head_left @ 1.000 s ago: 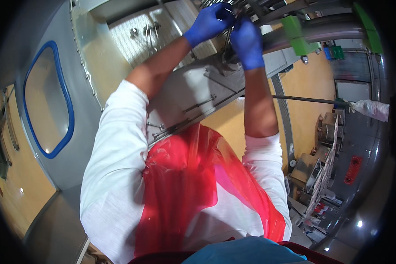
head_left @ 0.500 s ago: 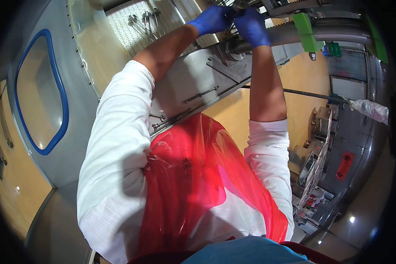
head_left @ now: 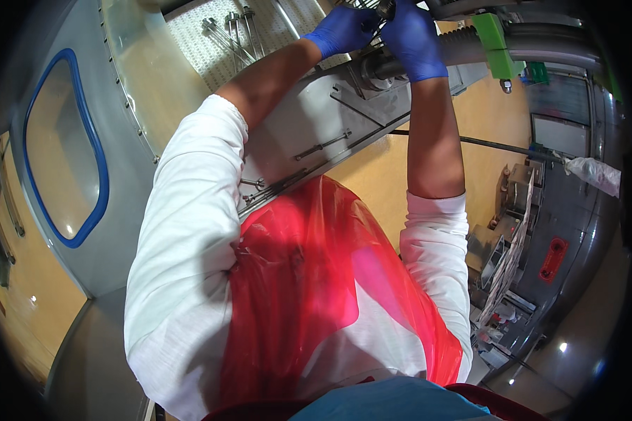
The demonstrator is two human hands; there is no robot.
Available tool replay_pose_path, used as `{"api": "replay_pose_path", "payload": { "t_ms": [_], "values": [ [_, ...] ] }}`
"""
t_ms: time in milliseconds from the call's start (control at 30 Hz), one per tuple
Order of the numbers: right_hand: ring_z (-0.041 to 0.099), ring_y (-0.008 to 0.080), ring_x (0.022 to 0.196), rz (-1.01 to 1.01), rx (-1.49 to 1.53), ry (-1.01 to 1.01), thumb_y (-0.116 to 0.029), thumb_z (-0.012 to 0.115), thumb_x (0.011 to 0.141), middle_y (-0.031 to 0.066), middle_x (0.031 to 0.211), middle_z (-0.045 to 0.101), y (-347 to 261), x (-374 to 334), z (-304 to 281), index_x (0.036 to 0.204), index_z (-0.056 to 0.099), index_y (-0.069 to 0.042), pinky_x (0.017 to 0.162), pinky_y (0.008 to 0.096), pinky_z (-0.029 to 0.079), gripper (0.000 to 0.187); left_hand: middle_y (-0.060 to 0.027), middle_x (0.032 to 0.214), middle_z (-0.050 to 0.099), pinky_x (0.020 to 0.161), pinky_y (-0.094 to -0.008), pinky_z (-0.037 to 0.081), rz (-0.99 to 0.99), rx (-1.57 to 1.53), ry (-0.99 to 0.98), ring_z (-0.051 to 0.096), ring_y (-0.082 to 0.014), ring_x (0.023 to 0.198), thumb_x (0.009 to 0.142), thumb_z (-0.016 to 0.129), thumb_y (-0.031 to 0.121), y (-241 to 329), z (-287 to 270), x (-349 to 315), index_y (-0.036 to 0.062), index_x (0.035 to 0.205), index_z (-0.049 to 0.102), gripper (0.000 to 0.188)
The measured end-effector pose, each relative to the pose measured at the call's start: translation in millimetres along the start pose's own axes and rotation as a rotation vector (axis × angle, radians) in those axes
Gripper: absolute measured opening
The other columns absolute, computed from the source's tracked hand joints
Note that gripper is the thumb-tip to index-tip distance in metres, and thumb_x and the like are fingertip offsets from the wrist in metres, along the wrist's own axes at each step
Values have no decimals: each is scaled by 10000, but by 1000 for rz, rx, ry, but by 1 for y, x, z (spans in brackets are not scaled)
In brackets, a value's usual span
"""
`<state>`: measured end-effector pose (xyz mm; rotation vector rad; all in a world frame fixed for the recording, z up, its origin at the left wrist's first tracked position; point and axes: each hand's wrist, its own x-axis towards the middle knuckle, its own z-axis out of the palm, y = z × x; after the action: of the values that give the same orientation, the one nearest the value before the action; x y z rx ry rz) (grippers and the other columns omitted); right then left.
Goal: The person walks to a machine and repeatedly inserts metal rods into vertical slots, then removes them and repeats the process. The person handles the rods one at a time and places them back on the machine surface between cycles.
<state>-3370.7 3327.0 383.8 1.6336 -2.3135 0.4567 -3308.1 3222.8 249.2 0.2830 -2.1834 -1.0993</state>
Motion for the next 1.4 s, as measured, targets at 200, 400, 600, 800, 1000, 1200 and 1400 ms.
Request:
{"api": "replay_pose_path", "payload": {
  "t_ms": [200, 400, 600, 800, 1000, 1200, 1400],
  "values": [
    [666, 453, 904, -21, 140, -59, -81, 663, 824, 255, 932, 685, 7, 3, 6, 1077, 622, -23, 737, 506, 511, 262, -192, 780, 708, 676, -401, 534, 28, -19, 2, 696, -283, 683, 792, 761, 258, -9, -2, 13, 30, 897, 728, 252],
    [661, 456, 943, 40, 38, -31, -128, 693, 790, 268, 955, 684, 10, 6, 25, 1109, 610, -20, 793, 505, 517, 347, -198, 794, 715, 684, -402, 533, 75, -205, -42, 692, -299, 686, 776, 786, 277, -23, 1, 18, 2, 881, 717, 303],
    [663, 462, 931, 102, 48, -167, -168, 708, 771, 266, 949, 691, 6, 6, 9, 1116, 613, -19, 792, 508, 521, 388, -233, 827, 698, 675, -428, 524, 142, 97, -36, 663, -355, 682, 780, 755, 208, -23, 10, 21, 30, 899, 720, 217],
    [685, 373, 801, -77, -210, 52, -175, 671, 804, 192, 839, 690, 14, -4, 14, 938, 659, -56, 696, 462, 538, 179, -229, 873, 701, 698, -468, 524, 78, -47, -63, 671, -428, 800, 787, 727, 227, -16, 15, 15, 48, 900, 720, 212],
    [661, 313, 639, -262, -471, 207, -138, 584, 831, 126, 689, 649, 18, -20, 3, 789, 680, -109, 599, 428, 540, 109, -207, 906, 712, 751, -467, 537, 11, 124, -91, 688, -403, 852, 813, 688, 228, 13, 7, 12, 65, 957, 722, 220],
    [699, 349, 754, -46, -408, -66, -182, 617, 826, 175, 793, 701, 7, -16, 6, 831, 713, -81, 694, 441, 564, 140, -170, 882, 719, 753, -446, 531, 66, 245, -107, 693, -354, 834, 806, 675, 191, -16, 29, 10, 84, 930, 711, 168],
    [676, 241, 595, -164, -469, 113, -194, 592, 894, 24, 677, 650, 3, -31, 5, 882, 656, -161, 518, 385, 544, 73, -200, 968, 719, 851, -477, 544, -67, 334, -231, 690, -383, 936, 803, 663, 288, 2, 18, 8, 101, 968, 743, 262]
  ]
}}
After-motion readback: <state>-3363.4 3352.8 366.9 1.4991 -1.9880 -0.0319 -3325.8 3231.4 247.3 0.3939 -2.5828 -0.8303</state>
